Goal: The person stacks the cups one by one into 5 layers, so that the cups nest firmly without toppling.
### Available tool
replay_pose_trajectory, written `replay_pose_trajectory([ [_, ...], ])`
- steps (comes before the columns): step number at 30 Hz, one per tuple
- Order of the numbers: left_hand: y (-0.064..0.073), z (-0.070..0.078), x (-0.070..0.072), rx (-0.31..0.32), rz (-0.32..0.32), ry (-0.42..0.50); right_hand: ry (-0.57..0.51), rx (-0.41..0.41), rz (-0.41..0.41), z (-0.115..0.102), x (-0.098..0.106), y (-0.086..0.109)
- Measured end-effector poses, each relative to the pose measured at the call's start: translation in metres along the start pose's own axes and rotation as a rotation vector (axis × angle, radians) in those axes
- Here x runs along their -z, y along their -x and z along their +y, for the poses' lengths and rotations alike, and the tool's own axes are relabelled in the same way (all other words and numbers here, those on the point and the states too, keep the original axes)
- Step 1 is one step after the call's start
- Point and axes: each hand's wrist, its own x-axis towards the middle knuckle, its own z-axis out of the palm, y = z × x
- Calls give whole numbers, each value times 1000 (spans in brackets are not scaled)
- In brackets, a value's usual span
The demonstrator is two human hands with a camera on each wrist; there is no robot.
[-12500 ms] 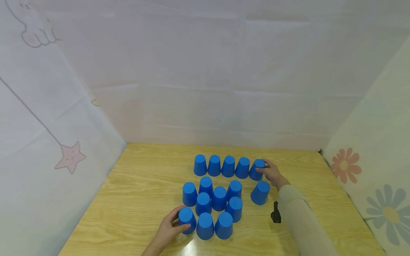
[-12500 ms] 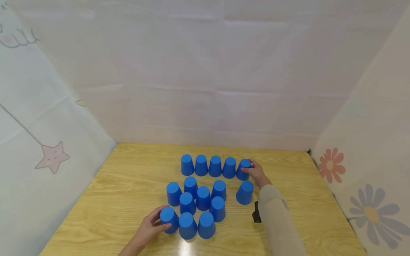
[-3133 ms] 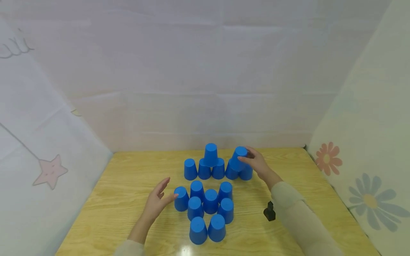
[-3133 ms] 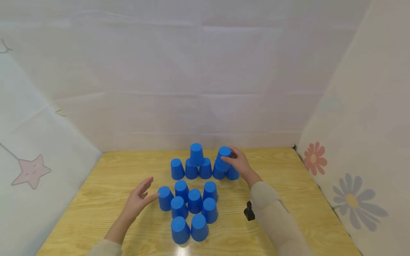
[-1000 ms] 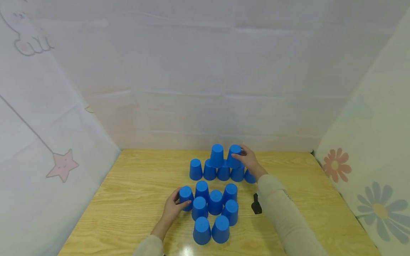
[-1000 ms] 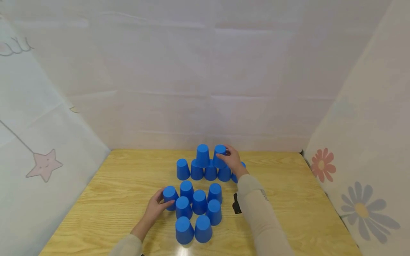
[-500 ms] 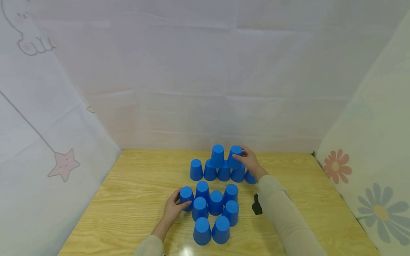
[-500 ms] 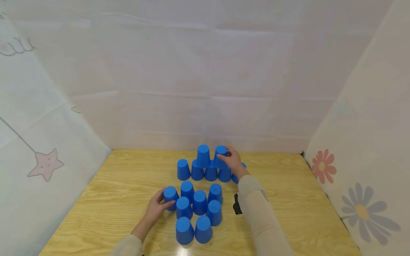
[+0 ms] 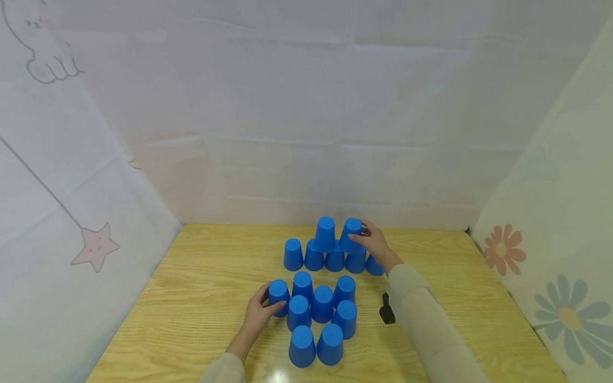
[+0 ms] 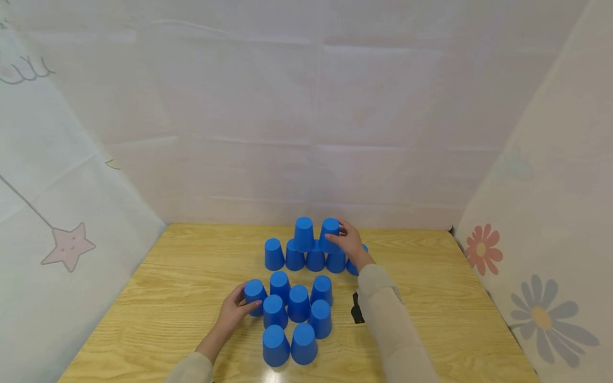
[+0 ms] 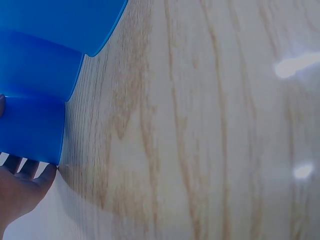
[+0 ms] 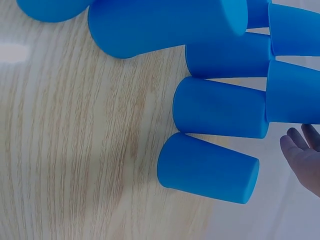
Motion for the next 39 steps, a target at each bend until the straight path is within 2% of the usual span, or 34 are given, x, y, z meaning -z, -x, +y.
replay_pose_trajectory([
  [12, -1, 2, 4, 1, 5, 10, 34, 27, -31, 4, 9, 12],
  [20, -3, 1, 16, -15, 20, 11, 39, 68, -61, 10, 18, 21],
  [28, -4, 11, 29, -43, 15, 8, -22, 70, -86, 14, 22, 37],
  [35, -18, 17, 39, -56, -2, -41, -50, 64, -98, 17, 21, 55],
  [39, -27, 24, 43, -92, -11, -36, -67, 66, -113, 25, 19, 61],
])
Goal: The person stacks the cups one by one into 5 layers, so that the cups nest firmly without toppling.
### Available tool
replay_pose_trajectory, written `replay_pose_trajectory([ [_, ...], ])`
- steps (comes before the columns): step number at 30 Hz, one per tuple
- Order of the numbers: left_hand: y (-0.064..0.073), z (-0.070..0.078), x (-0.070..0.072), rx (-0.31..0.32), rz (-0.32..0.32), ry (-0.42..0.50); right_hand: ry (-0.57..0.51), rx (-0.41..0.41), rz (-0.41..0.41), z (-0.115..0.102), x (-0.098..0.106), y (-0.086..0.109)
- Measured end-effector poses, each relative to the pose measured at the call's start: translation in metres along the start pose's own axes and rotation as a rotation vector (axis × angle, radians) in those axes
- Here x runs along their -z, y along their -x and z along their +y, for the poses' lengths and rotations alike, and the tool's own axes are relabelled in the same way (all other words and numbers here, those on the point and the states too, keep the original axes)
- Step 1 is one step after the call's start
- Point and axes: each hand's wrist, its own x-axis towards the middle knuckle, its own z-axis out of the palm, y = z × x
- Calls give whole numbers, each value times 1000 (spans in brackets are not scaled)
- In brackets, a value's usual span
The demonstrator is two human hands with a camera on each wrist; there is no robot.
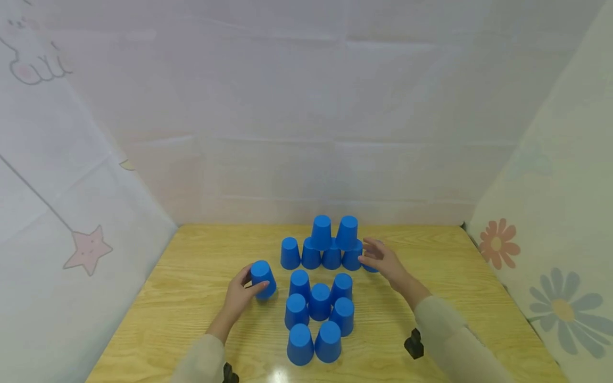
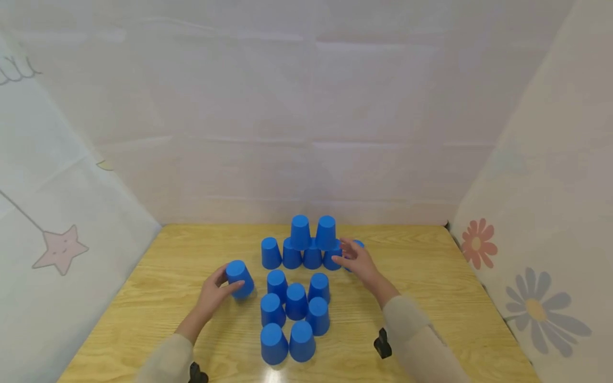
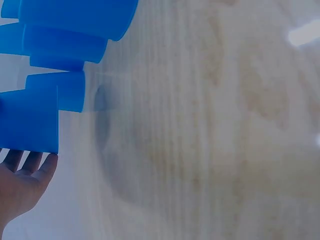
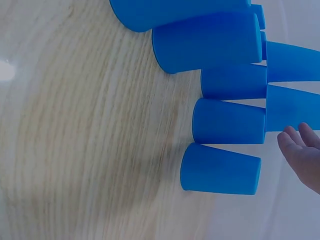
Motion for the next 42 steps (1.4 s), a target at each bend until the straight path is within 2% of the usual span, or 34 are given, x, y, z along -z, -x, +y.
replay_pose_trajectory([
  [6, -12, 10, 3, -53, -24, -24, -49, 3, -21, 6, -4, 12],
  [12, -20, 22, 6, -51, -33, -58, -78, -34, -18, 12, -9, 24],
  [20, -35, 30, 5, -60, -52, -84, -88, -34, -12, 23, -14, 39],
  [31, -57, 46, -3, -93, -84, -87, -74, -28, -45, 37, -18, 57],
  [42, -79, 58, -16, -81, -83, -97, -120, -65, -110, 47, -29, 70],
])
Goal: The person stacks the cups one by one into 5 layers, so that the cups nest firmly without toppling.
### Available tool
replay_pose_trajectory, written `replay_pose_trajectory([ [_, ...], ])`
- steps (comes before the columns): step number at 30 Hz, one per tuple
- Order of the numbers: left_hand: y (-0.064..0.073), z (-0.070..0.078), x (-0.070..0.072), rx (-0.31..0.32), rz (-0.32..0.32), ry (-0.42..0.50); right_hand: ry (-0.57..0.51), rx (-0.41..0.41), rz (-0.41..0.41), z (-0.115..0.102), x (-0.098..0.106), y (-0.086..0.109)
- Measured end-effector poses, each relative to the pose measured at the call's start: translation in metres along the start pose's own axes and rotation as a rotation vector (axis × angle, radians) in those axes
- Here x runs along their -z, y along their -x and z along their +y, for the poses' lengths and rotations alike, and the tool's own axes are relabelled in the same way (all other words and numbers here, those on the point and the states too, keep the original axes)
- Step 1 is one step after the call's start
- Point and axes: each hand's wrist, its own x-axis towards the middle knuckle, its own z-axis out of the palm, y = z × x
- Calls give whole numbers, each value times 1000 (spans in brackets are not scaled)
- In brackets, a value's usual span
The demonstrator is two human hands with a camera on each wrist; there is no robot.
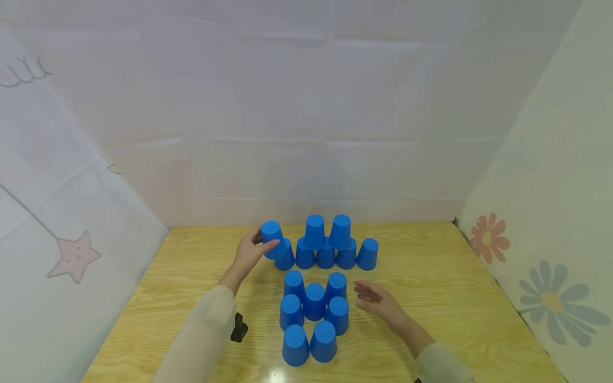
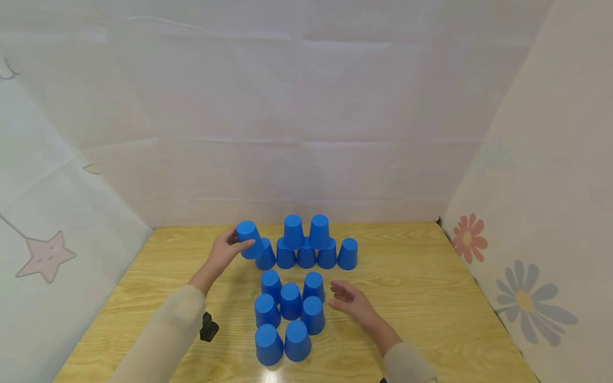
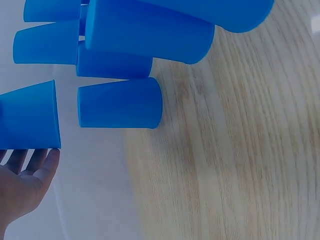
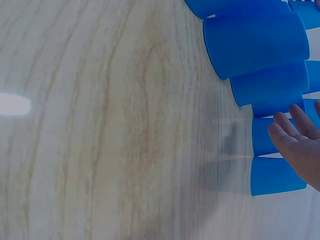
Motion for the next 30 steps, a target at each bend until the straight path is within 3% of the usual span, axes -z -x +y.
replay_pose_trajectory([
  [12, -17, 0, -7, 15, 6, 36, -4, -14, -53, 9, -10, 0],
  [19, -22, 7, -12, 20, 14, 41, 31, -16, -55, 12, -19, -1],
  [30, -35, 3, -23, 38, 21, 72, 22, 10, -49, 16, -29, -1],
])
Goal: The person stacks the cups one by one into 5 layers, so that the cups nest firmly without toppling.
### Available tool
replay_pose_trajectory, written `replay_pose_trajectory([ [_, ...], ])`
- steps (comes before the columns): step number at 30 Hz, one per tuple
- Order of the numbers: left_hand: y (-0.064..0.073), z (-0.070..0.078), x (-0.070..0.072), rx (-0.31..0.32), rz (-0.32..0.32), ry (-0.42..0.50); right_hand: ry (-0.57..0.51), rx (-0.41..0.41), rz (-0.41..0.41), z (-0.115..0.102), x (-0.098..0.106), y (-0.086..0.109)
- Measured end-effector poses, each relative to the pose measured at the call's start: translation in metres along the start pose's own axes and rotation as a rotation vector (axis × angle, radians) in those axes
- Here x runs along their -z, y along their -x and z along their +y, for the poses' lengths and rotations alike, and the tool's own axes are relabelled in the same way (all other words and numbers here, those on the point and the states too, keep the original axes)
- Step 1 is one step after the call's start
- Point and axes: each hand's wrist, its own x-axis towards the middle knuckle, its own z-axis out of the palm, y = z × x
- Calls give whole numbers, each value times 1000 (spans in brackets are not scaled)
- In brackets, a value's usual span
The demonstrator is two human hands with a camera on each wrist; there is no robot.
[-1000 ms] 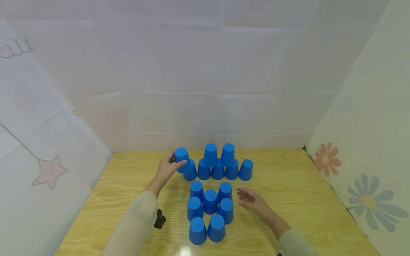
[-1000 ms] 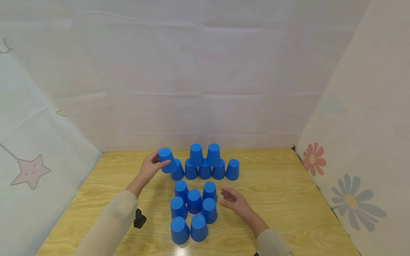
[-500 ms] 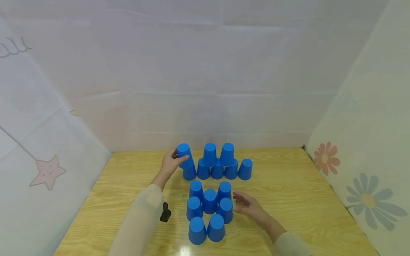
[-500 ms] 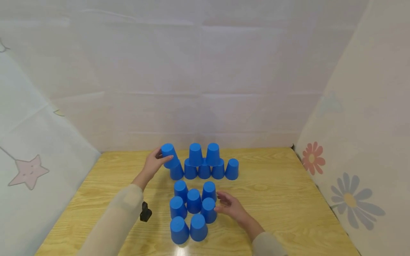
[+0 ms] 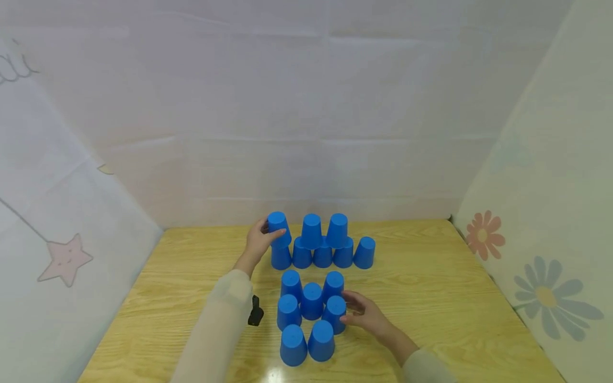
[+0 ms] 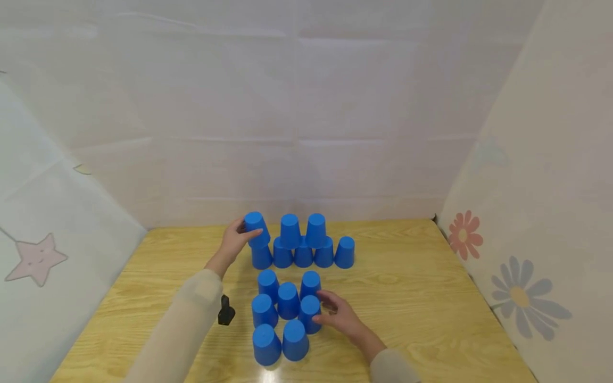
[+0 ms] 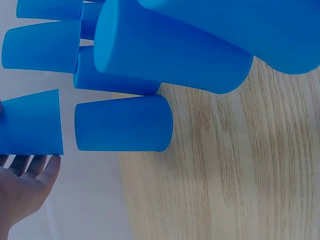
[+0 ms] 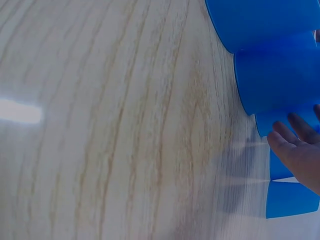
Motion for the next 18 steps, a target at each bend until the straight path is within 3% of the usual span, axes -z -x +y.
replay_pose_trajectory([
  [11, -6, 3, -13, 69, -8, -37, 2, -10, -2, -4, -6, 1],
  [18, -6, 2, -19, 61, -42, -33, 29, -19, 14, -1, -9, 0],
])
